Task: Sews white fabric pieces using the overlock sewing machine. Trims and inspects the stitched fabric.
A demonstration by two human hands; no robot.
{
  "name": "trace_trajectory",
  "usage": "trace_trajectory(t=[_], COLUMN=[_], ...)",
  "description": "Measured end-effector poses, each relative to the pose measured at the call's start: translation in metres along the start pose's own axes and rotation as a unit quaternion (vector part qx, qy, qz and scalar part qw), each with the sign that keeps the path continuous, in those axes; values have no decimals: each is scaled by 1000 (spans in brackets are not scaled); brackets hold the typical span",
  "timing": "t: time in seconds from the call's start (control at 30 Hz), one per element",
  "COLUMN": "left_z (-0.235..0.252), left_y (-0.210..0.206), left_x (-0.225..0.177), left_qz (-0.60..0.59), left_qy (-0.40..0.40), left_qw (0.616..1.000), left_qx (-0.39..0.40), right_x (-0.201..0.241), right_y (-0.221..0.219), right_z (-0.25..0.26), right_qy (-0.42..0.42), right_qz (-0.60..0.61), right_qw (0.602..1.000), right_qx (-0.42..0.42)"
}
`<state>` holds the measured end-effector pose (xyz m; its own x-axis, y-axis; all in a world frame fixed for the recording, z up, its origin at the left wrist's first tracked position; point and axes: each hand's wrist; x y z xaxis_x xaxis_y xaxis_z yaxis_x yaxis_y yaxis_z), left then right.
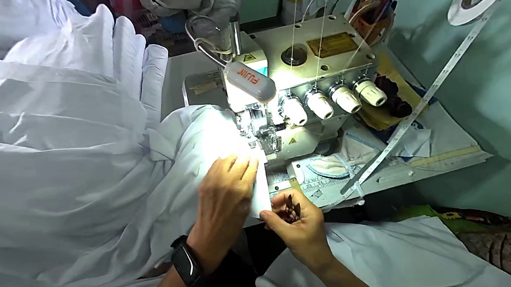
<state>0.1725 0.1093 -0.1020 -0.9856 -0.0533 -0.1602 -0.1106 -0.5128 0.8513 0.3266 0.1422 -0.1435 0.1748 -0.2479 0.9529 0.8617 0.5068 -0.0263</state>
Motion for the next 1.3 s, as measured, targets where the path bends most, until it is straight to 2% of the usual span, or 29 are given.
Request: trace_trajectory(t=[0.2, 0.33, 0.43, 0.53, 0.6, 0.67, 0.77, 0.83, 0.9, 1.0, 1.13, 1.2, 1.3], left_z=[16, 34, 51, 67, 77, 83, 78, 60, 26, -17, -30, -31, -49], left_y=[-6, -9, -16, -22, -26, -31, -24, -15, -6, 4, -1, 0, 4], left_x=[39, 61, 71, 86, 96, 102, 94, 82, 61, 32, 13, 6, 0], left_qz=[-148, -170, -170, -178, -193, -215, -264, -293, -329, -368, -276, -231, -191], left_qy=[53, 75, 94, 123, 160, 217, 367, 433, 452, 449, 448, 452, 435], left_qw=[986, 980, 979, 974, 966, 951, 891, 852, 828, 812, 850, 861, 880], left_qx=[58, 68, 63, 69, 66, 37, 25, 28, 30, 55, 34, 26, 9], right_x=[-20, -28, -29, -47, -73, -80, -51, -33, -16, 10, 32, 39, 31], right_y=[-11, -17, -18, -19, -17, -13, -6, 4, 14, 12, -13, -29, -36], right_z=[45, 68, 63, 31, 9, 2, 18, 36, 53, 77, 94, 97, 98], right_qy=[75, 141, 164, 172, 165, 165, 83, 71, 109, 195, 262, 234, 235], right_qz=[-15, -140, -200, -143, -166, -192, -81, -62, -181, -377, -523, -551, -513], right_qw=[997, 978, 963, 974, 972, 967, 992, 993, 973, 900, 799, 785, 813], right_qx=[-26, -59, -79, -30, 5, 32, 55, 74, 95, 101, 139, 160, 144])
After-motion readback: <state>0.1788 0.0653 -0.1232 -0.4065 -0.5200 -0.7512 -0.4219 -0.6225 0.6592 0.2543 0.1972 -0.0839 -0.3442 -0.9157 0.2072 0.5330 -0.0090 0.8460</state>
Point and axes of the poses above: each hand's wrist, its own z-axis towards the middle knuckle, its own y-axis out of the back of the hand, x = y × z, and after that the axes turned 5 degrees about y, right-handed
